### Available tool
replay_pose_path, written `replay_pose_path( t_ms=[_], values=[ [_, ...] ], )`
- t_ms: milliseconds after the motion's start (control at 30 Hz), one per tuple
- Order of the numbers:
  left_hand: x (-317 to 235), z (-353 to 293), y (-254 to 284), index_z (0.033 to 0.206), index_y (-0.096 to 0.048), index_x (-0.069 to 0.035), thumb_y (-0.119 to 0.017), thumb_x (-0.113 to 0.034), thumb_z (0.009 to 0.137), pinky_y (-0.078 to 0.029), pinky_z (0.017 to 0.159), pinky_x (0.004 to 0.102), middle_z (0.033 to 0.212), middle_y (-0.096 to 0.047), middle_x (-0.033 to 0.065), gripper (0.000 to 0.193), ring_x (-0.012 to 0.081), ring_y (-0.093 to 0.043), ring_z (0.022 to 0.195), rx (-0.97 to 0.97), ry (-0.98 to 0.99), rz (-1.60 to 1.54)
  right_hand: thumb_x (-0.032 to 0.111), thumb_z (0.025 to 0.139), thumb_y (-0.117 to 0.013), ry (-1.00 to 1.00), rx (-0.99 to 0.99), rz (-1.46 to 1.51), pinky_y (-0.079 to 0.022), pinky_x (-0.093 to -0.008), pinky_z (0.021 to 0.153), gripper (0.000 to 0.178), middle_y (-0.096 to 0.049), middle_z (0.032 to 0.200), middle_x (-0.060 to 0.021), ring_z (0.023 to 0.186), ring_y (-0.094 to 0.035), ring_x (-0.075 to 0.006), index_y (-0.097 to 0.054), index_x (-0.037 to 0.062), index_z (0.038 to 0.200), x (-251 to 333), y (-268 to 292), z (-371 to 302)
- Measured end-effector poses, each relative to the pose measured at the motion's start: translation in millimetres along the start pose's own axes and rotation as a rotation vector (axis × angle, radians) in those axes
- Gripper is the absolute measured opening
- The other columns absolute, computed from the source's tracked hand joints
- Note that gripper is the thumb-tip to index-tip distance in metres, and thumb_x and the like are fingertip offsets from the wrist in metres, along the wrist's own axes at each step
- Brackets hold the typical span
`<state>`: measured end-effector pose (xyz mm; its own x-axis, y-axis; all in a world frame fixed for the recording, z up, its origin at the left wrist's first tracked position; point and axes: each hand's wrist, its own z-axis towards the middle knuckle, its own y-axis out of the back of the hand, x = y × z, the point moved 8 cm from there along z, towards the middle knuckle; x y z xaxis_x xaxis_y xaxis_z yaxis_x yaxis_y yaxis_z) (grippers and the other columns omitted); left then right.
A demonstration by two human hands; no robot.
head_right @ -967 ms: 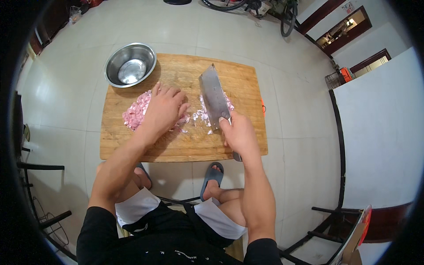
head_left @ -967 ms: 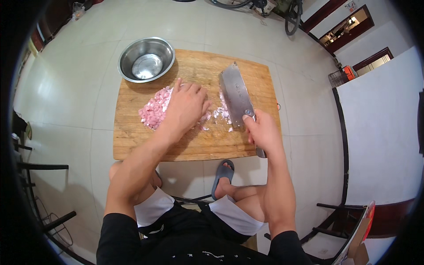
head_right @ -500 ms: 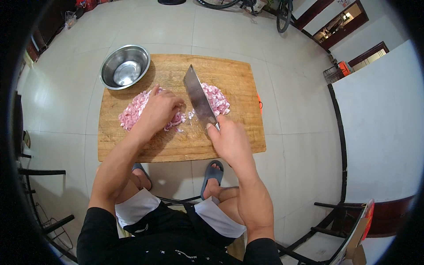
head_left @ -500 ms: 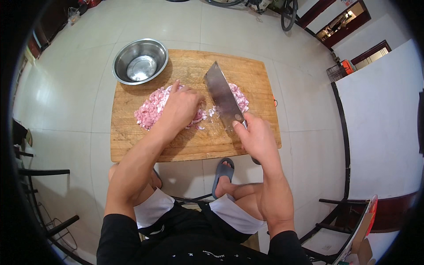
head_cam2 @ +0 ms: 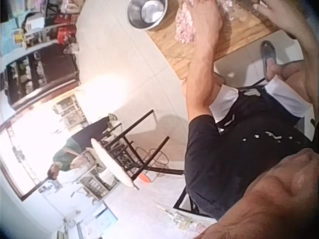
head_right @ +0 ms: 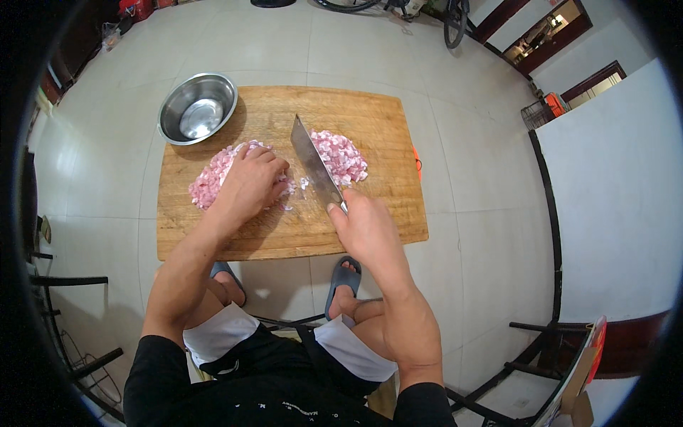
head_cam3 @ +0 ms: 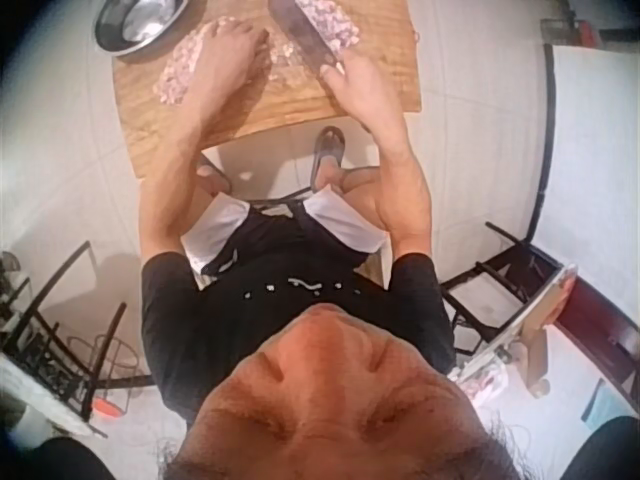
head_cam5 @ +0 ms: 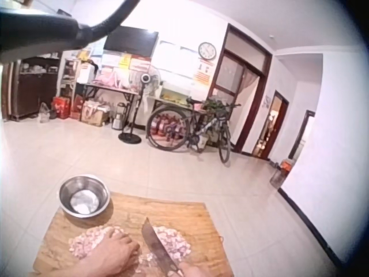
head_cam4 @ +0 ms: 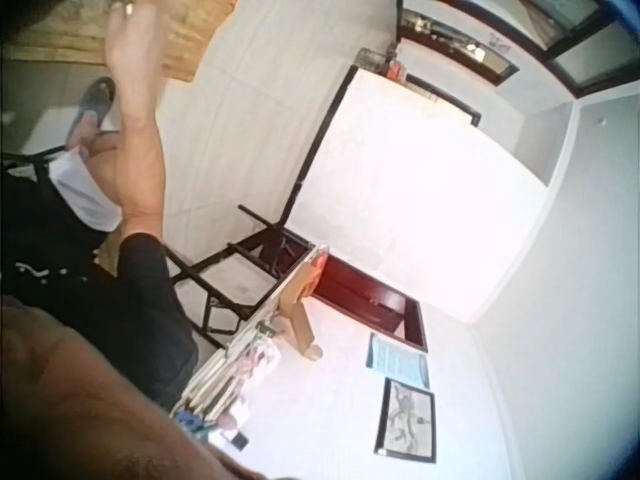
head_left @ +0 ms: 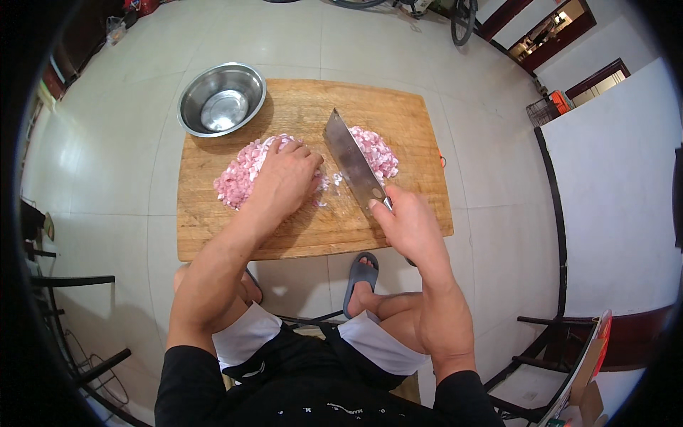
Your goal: The person is chopping raw meat on a wooden cutting board using a cleaver. They repeatedly slice and mince the meat into smaller pieces, occasionally gathering the pile to continue chopping.
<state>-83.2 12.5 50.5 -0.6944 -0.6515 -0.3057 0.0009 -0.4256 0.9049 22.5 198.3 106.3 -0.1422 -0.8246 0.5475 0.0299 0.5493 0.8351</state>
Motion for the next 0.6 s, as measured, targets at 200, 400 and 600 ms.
replay_pose_path(
  t_ms=[200,400,600],
  values=[
    [-6.4,-0.2,-3.2,0.116,-0.08,-0.01,-0.081,-0.022,0.096,-0.039,0.126,0.0581,0.11,-0.079,0.0096,0.023,0.0309,-0.07,0.123,0.117,-0.011,-0.038,0.026,0.105,-0.07,0.012,0.002,-0.05,-0.053,-0.0496,0.059,0.031,-0.067,0.068,-0.0216,0.055,-0.07,-0.0337,-0.067,-0.0036,0.097,1.0,1.6,-1.2],
    [-18.8,-15.0,-1.9,0.117,-0.081,-0.012,-0.079,-0.025,0.098,-0.039,0.126,0.0569,0.114,-0.079,0.007,0.023,0.027,-0.071,0.122,0.109,-0.079,-0.058,0.025,0.104,-0.069,-0.126,0.104,0.042,-0.056,-0.063,0.078,0.033,-0.071,0.087,-0.0362,0.087,-0.071,-0.058,-0.069,-0.0079,0.102,7.1,2.5,-12.6],
    [-23.9,-35.0,-10.0,0.12,-0.081,-0.01,-0.073,-0.022,0.101,-0.04,0.126,0.0529,0.12,-0.078,0.005,0.024,0.0235,-0.07,0.125,-0.032,-0.192,0.057,0.024,0.106,-0.068,-0.059,0.151,-0.021,-0.054,-0.049,0.061,0.032,-0.067,0.07,-0.0219,0.058,-0.072,-0.0336,-0.065,-0.0059,0.094,19.2,4.0,-25.0]
  ],
)
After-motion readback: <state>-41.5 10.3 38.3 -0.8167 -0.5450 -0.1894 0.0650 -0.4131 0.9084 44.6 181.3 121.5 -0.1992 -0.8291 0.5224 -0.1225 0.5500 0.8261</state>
